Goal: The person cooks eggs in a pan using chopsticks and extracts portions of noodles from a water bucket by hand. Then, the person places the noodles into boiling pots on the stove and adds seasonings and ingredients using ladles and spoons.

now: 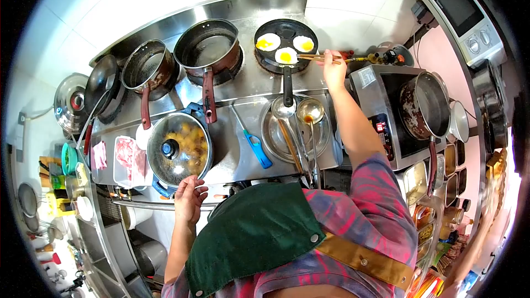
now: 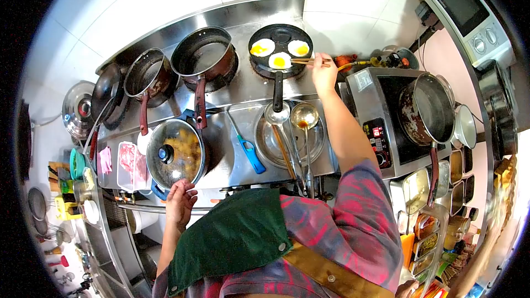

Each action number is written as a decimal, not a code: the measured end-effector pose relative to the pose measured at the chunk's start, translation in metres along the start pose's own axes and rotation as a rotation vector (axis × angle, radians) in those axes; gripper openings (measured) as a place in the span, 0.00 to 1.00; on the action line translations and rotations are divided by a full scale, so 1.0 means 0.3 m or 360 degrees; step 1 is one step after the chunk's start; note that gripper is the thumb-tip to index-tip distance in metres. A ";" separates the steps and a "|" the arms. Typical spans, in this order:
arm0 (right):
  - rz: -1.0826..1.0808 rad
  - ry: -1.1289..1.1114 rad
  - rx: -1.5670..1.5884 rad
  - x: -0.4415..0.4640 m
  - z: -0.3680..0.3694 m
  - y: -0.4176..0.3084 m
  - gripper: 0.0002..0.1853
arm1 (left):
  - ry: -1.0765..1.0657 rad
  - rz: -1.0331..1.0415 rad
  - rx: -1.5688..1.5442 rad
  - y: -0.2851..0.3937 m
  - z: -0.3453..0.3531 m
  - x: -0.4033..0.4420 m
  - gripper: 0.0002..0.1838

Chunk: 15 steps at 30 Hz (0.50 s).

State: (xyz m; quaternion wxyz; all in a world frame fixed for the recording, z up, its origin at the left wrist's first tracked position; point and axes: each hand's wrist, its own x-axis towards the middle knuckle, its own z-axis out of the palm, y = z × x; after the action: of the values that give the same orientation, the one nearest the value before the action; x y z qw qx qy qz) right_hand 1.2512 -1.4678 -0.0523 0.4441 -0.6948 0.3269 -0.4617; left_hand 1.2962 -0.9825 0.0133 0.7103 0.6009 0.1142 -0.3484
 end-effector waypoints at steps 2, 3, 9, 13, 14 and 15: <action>0.0478 0.0163 0.0555 0.019 -0.001 0.059 0.13 | 0.0001 0.0000 0.0003 -0.002 -0.008 0.000 0.10; 0.0479 0.0167 0.0557 0.026 0.000 0.076 0.13 | 0.0002 -0.0002 0.0006 -0.003 -0.012 -0.001 0.10; 0.0883 0.0335 0.0869 0.035 -0.009 0.114 0.11 | -0.0002 0.0019 0.0028 0.007 -0.009 -0.006 0.10; 0.0896 0.0239 0.0836 0.045 -0.040 0.093 0.12 | -0.0016 0.0030 0.0016 0.008 -0.015 -0.004 0.11; 0.0872 0.0178 0.0804 0.055 -0.051 0.097 0.12 | -0.0002 0.0031 0.0024 0.009 -0.017 -0.003 0.11; 0.0872 0.0178 0.0804 0.062 -0.059 0.090 0.12 | 0.0013 0.0032 0.0031 0.010 -0.017 -0.003 0.11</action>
State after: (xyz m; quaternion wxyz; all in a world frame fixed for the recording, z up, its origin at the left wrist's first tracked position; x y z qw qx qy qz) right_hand 1.2403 -1.5001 -0.0675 0.6900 -0.4238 0.4002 -0.4290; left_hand 1.2988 -0.9774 0.0148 0.7073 0.6104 0.1075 -0.3398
